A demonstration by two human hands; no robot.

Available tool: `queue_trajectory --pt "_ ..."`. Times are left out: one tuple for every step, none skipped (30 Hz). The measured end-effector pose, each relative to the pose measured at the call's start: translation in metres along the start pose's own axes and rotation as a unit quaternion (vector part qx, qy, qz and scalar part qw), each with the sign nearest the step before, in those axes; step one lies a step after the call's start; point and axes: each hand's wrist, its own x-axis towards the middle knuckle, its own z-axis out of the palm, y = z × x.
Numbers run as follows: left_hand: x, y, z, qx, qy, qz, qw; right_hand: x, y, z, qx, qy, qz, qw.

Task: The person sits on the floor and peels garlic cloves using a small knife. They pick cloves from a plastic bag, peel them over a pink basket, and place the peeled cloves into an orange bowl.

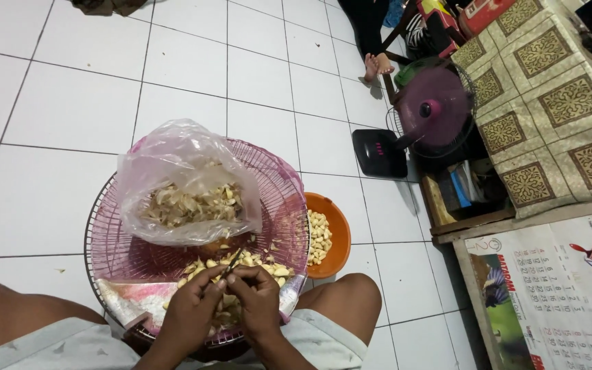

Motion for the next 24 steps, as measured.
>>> queue_trajectory --pt "-0.004 0.007 -0.002 -0.001 0.001 0.000 1.000 0.001 0.005 -0.003 0.000 -0.001 0.000 1.000" --pt "-0.007 0.015 -0.004 -0.001 0.008 -0.029 1.000 0.002 0.009 -0.006 0.005 -0.030 -0.006 1.000" --pt "-0.011 0.022 -0.006 -0.001 0.015 -0.057 0.998 0.004 0.013 -0.010 0.011 -0.059 -0.012 0.998" --pt "-0.013 0.023 -0.008 -0.001 0.015 -0.057 0.998 0.003 0.007 -0.010 0.011 -0.059 -0.012 0.998" --pt "-0.015 0.024 -0.009 0.027 0.015 -0.055 0.998 0.001 0.001 -0.010 0.055 -0.092 0.034 0.994" --pt "-0.017 0.025 -0.011 0.056 0.015 -0.052 0.997 -0.001 -0.004 -0.011 0.099 -0.123 0.080 0.984" --pt "-0.016 0.019 -0.009 0.057 0.015 -0.052 0.997 0.002 -0.005 -0.011 0.100 -0.122 0.080 0.984" --pt "-0.015 0.013 -0.007 0.031 0.010 -0.048 0.998 0.004 -0.006 -0.010 0.127 -0.080 0.114 0.982" --pt "-0.013 0.006 -0.006 0.006 0.005 -0.043 0.999 0.006 -0.006 -0.009 0.154 -0.037 0.148 0.976" --pt "-0.012 0.002 -0.007 0.006 0.006 -0.043 0.999 0.009 0.000 -0.012 0.154 -0.038 0.148 0.976" --pt "-0.011 -0.002 -0.007 0.051 -0.007 -0.011 0.999 0.012 0.005 -0.015 0.176 -0.037 0.149 0.972" --pt "-0.010 -0.006 -0.008 0.096 -0.020 0.022 0.995 0.015 0.011 -0.017 0.199 -0.036 0.149 0.968" --pt "-0.013 -0.002 -0.009 0.096 -0.019 0.022 0.995 0.015 0.010 -0.017 0.199 -0.037 0.149 0.968" --pt "-0.016 0.002 -0.010 0.126 -0.032 0.020 0.991 0.015 0.009 -0.017 0.183 -0.043 0.147 0.971" --pt "-0.019 0.006 -0.011 0.156 -0.045 0.017 0.987 0.014 0.008 -0.017 0.167 -0.049 0.144 0.974" --pt "-0.014 -0.001 -0.012 0.156 -0.044 0.016 0.987 0.016 0.011 -0.022 0.167 -0.050 0.146 0.974" --pt "-0.009 -0.008 -0.013 0.137 -0.058 0.065 0.987 0.017 0.014 -0.026 0.156 -0.069 0.132 0.976" --pt "-0.002 -0.014 -0.015 0.118 -0.071 0.114 0.984 0.020 0.017 -0.029 0.146 -0.089 0.117 0.978" --pt "-0.005 -0.008 -0.016 0.119 -0.070 0.115 0.984 0.022 0.015 -0.029 0.146 -0.090 0.117 0.978" --pt "-0.008 -0.003 -0.016 0.103 -0.074 0.064 0.990 0.022 0.013 -0.029 0.132 -0.080 0.100 0.983" --pt "-0.012 0.002 -0.016 0.086 -0.077 0.014 0.993 0.023 0.011 -0.030 0.118 -0.071 0.083 0.987" --pt "-0.010 -0.003 -0.016 0.087 -0.079 0.012 0.993 0.023 0.012 -0.032 0.118 -0.068 0.083 0.987" --pt "-0.009 -0.007 -0.016 0.066 -0.084 0.021 0.994 0.023 0.013 -0.033 0.126 -0.067 0.091 0.986" --pt "-0.007 -0.011 -0.016 0.044 -0.087 0.029 0.995 0.023 0.014 -0.034 0.133 -0.067 0.099 0.984"
